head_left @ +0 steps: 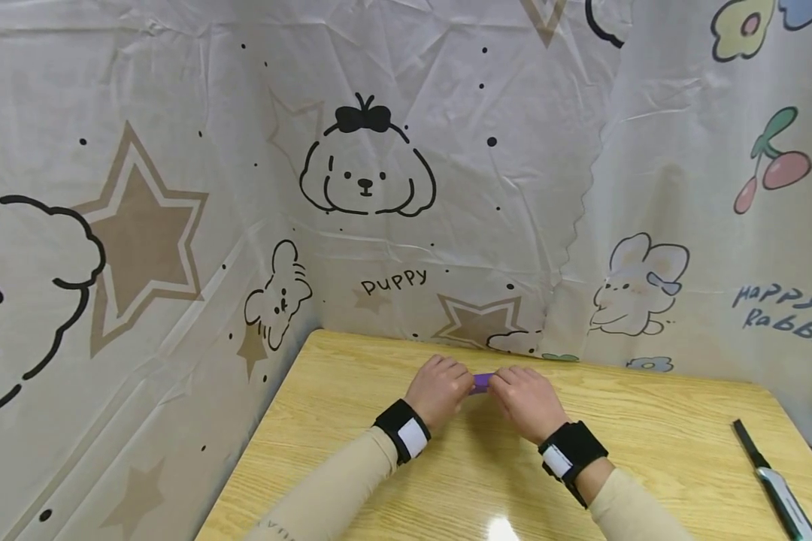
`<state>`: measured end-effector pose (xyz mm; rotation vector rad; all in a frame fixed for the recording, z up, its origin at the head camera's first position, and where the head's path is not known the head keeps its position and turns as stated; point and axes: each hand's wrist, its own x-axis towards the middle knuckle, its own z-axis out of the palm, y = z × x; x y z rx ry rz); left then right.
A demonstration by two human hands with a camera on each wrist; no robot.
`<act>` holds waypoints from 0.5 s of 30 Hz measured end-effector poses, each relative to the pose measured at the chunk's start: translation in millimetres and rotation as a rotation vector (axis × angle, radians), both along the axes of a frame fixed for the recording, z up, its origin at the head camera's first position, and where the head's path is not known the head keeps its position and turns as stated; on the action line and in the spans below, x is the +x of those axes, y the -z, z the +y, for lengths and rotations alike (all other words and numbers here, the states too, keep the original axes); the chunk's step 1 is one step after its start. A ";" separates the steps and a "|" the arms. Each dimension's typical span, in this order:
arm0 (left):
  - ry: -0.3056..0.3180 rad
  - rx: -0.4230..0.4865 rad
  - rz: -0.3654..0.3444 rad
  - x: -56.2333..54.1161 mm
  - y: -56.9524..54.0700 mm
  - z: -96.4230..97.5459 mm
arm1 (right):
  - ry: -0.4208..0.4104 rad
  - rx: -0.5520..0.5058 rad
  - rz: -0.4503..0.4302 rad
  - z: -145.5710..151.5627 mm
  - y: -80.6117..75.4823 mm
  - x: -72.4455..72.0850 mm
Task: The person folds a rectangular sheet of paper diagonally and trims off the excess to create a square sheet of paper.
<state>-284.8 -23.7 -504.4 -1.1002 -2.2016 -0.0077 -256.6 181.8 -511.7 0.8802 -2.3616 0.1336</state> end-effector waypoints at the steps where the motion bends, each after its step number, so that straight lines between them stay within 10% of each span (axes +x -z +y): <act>1: 0.000 -0.008 -0.007 1.2 -0.6 1.2 | -0.008 0.003 0.012 -0.4 0.0 -0.2; 15: 0.015 -0.032 -0.028 2.6 3.0 2.0 | -0.088 0.011 0.085 2.1 0.9 -0.7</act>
